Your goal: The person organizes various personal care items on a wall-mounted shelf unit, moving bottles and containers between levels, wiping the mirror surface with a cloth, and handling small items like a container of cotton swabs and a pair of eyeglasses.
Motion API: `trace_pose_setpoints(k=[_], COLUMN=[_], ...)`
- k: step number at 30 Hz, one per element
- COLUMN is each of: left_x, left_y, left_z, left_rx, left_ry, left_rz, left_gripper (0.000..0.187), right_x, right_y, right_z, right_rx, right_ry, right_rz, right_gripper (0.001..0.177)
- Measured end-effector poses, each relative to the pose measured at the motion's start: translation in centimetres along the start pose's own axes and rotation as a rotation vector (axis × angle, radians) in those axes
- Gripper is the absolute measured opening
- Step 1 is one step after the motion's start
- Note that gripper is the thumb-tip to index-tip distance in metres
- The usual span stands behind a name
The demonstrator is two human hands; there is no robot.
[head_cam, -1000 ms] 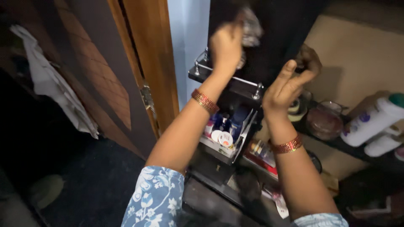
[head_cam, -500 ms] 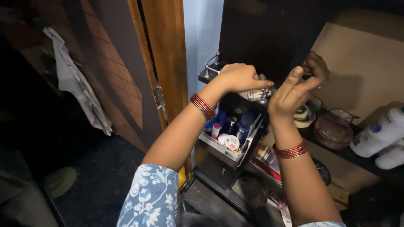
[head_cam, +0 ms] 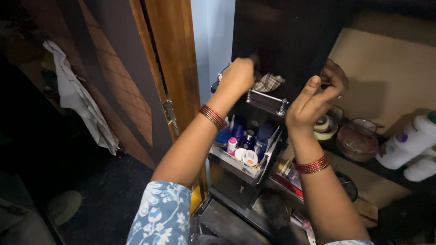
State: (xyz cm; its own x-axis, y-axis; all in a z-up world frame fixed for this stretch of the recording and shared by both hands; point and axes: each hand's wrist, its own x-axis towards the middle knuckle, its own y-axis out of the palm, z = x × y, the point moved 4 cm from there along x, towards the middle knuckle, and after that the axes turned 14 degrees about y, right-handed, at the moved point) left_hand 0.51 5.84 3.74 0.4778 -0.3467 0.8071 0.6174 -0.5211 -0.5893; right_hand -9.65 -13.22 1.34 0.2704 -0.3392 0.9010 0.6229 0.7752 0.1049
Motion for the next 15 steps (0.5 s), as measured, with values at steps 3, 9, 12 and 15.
trace_pose_setpoints(k=[3,9,12,15], left_x=[1.1,2.4,2.5,2.5], left_y=[1.6,4.4,5.4,5.0], left_z=[0.7,0.7,0.9,1.3], left_rx=[-0.312,-0.738,-0.672,-0.577], left_ry=[-0.108,0.109,0.033,0.009], left_rz=[0.536,0.854,0.905,0.815], left_gripper=[0.027,0.039,0.038,0.037], right_x=[0.0,-0.1,-0.2,-0.4], right_y=[0.0,-0.2,0.0,-0.1], right_z=[-0.2,0.1,-0.1,-0.3], right_rx=[0.03,-0.014,-0.002,-0.052], right_ry=[0.048,0.023,0.028,0.043], right_rz=[0.023,0.004,-0.014,-0.022], right_gripper=[0.038,0.038,0.039,0.036])
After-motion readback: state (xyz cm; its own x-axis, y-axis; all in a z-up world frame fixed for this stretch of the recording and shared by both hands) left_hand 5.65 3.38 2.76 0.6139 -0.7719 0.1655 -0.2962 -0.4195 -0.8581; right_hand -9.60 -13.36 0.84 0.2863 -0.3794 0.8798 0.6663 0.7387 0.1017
